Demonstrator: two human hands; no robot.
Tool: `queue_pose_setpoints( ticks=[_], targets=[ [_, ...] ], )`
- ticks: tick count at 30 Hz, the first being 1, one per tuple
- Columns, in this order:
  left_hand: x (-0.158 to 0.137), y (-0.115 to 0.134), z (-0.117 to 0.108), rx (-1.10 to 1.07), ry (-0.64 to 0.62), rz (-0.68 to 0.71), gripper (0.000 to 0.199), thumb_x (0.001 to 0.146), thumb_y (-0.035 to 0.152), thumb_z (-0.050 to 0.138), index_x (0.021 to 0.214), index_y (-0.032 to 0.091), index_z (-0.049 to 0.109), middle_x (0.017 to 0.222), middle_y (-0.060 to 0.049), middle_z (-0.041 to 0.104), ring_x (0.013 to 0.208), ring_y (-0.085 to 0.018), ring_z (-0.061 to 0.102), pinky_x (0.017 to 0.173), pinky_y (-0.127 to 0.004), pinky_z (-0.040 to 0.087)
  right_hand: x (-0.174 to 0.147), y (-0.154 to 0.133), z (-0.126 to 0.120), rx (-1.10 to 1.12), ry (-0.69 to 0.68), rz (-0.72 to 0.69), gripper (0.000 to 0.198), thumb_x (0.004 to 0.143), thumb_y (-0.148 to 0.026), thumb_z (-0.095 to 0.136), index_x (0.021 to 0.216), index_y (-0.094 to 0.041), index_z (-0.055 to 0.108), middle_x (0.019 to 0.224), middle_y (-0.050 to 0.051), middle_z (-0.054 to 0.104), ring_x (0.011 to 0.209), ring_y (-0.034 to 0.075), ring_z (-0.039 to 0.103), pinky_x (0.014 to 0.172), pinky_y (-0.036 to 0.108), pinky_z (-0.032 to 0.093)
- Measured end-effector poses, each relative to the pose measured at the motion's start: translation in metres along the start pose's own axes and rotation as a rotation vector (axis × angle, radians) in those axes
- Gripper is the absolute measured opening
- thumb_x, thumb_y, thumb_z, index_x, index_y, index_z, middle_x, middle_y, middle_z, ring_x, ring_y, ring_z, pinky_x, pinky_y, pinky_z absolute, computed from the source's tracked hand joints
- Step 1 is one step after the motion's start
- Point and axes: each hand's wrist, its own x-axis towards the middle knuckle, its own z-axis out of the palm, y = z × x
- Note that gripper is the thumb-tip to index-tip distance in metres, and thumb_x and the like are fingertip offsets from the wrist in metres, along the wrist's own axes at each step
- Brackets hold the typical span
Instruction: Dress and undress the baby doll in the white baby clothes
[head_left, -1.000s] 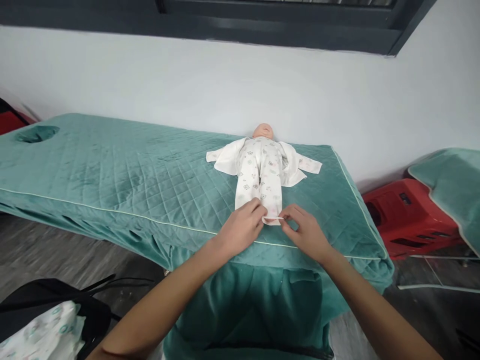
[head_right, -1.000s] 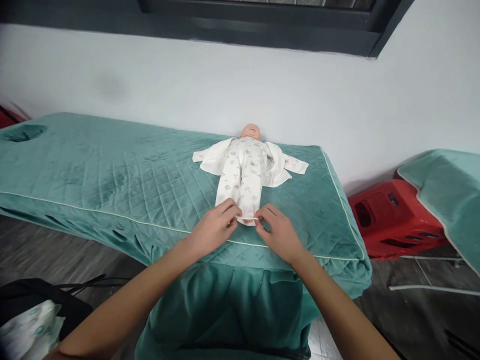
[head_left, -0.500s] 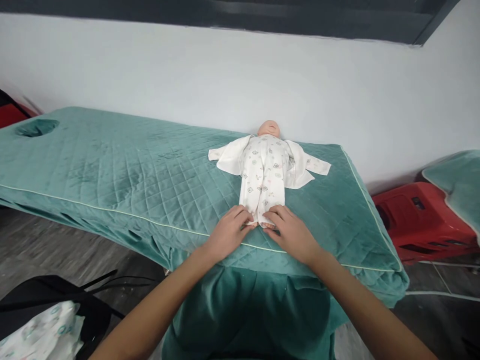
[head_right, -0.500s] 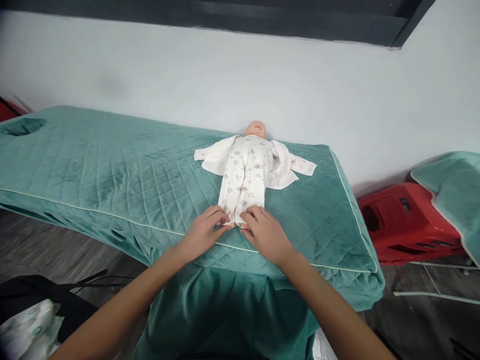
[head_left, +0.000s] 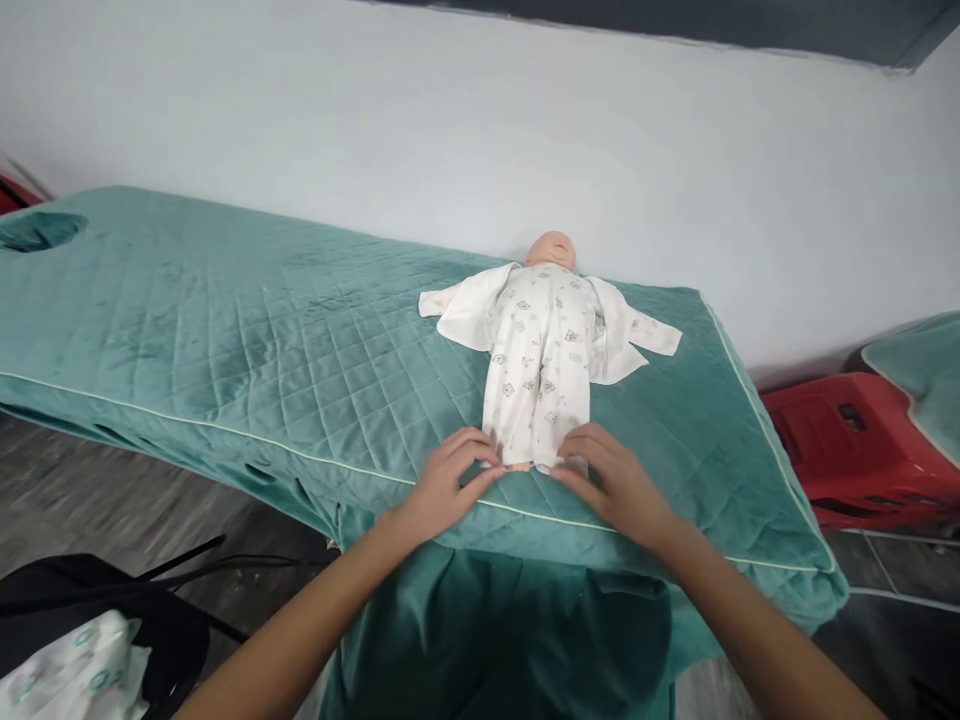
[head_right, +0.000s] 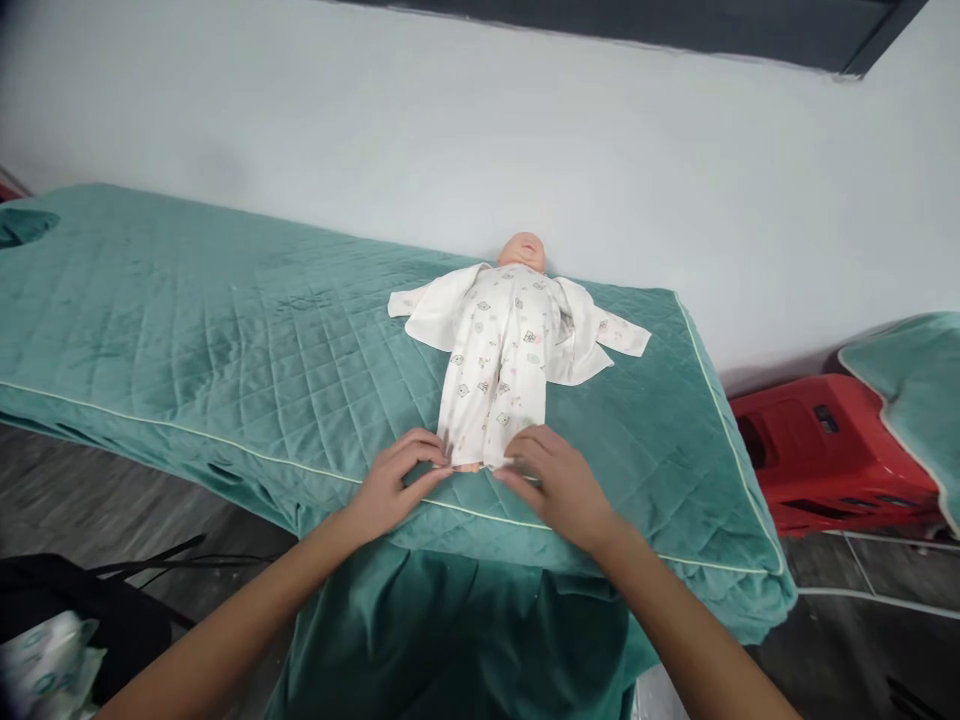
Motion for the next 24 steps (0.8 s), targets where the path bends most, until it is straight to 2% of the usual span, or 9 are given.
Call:
queue_pose_setpoints(
  ticks=[3, 5, 8, 10, 12, 15, 18, 21, 24],
  targets=[
    [0.024, -0.024, -0.009, 0.034, 0.108, -0.109, 0.014, 0.100, 0.027, 0.052, 0.093, 0.020, 0.063, 0.096, -0.005, 0.067, 0.090, -0.017, 0.064, 0.084, -0.034, 0.053, 0.015, 0.034, -0.004, -0.030, 0.207, 0.179, 0.011, 0.100, -0.025, 0.050, 0.096, -0.023, 0.060, 0.094, 0.007, 0.065, 0.089, 0.022, 0.062, 0.081, 0.038, 0.054],
    [0.047, -0.046, -0.011, 0.196, 0.139, -0.137, 0.015, 0.099, 0.024, 0.051, 0.102, 0.019, 0.065, 0.103, -0.007, 0.068, 0.099, -0.021, 0.062, 0.092, -0.039, 0.053, 0.029, 0.061, -0.002, -0.167, 0.296, 0.259, 0.014, 0.096, -0.021, 0.050, 0.103, -0.020, 0.062, 0.103, 0.012, 0.065, 0.098, 0.026, 0.061, 0.088, 0.043, 0.053],
    [0.080, -0.075, -0.009, 0.467, 0.078, -0.092, 0.026, 0.096, 0.021, 0.050, 0.118, 0.017, 0.064, 0.124, -0.013, 0.065, 0.125, -0.028, 0.053, 0.110, -0.047, 0.044, 0.048, 0.093, 0.007, -0.327, 0.205, 0.200, 0.030, 0.093, -0.015, 0.047, 0.118, -0.012, 0.064, 0.123, 0.018, 0.063, 0.121, 0.031, 0.053, 0.107, 0.050, 0.044],
    [0.098, -0.086, -0.005, 0.577, 0.009, -0.059, 0.032, 0.096, 0.020, 0.050, 0.124, 0.014, 0.064, 0.131, -0.015, 0.062, 0.137, -0.031, 0.046, 0.118, -0.050, 0.037, 0.059, 0.105, 0.013, -0.367, 0.102, 0.109, 0.034, 0.096, -0.017, 0.045, 0.122, -0.009, 0.065, 0.125, 0.019, 0.063, 0.125, 0.031, 0.052, 0.110, 0.050, 0.041],
    [0.112, -0.091, -0.001, 0.630, -0.074, -0.024, 0.035, 0.096, 0.018, 0.047, 0.126, 0.012, 0.063, 0.133, -0.016, 0.062, 0.139, -0.032, 0.045, 0.122, -0.052, 0.032, 0.067, 0.113, 0.017, -0.385, 0.047, 0.046, 0.035, 0.099, -0.020, 0.044, 0.122, -0.010, 0.067, 0.122, 0.019, 0.065, 0.123, 0.031, 0.054, 0.109, 0.050, 0.043],
    [0.127, -0.096, 0.002, 0.629, -0.181, 0.066, 0.036, 0.096, 0.021, 0.049, 0.128, 0.011, 0.064, 0.135, -0.017, 0.062, 0.135, -0.030, 0.050, 0.121, -0.048, 0.036, 0.075, 0.125, 0.020, -0.378, 0.069, -0.004, 0.034, 0.099, -0.027, 0.047, 0.119, -0.013, 0.071, 0.121, 0.018, 0.067, 0.120, 0.032, 0.057, 0.107, 0.049, 0.045],
    [0.142, -0.102, 0.005, 0.552, -0.215, 0.145, 0.041, 0.096, 0.029, 0.054, 0.133, 0.013, 0.062, 0.140, -0.016, 0.061, 0.135, -0.029, 0.053, 0.122, -0.044, 0.036, 0.081, 0.138, 0.023, -0.349, 0.101, -0.063, 0.033, 0.098, -0.029, 0.049, 0.118, -0.017, 0.073, 0.125, 0.016, 0.069, 0.125, 0.034, 0.056, 0.110, 0.052, 0.043],
    [0.156, -0.107, 0.012, 0.452, -0.235, 0.109, 0.044, 0.094, 0.032, 0.056, 0.134, 0.014, 0.061, 0.141, -0.014, 0.063, 0.131, -0.028, 0.058, 0.118, -0.041, 0.042, 0.084, 0.145, 0.025, -0.320, 0.125, -0.049, 0.037, 0.098, -0.032, 0.048, 0.123, -0.017, 0.072, 0.128, 0.016, 0.069, 0.126, 0.036, 0.056, 0.111, 0.056, 0.042],
    [0.164, -0.106, 0.018, 0.400, -0.205, 0.039, 0.043, 0.092, 0.032, 0.058, 0.131, 0.015, 0.063, 0.141, -0.013, 0.063, 0.132, -0.030, 0.058, 0.116, -0.043, 0.044, 0.085, 0.144, 0.027, -0.243, 0.167, 0.028, 0.042, 0.095, -0.037, 0.051, 0.130, -0.019, 0.068, 0.132, 0.015, 0.068, 0.126, 0.037, 0.058, 0.110, 0.056, 0.044]
  ],
)
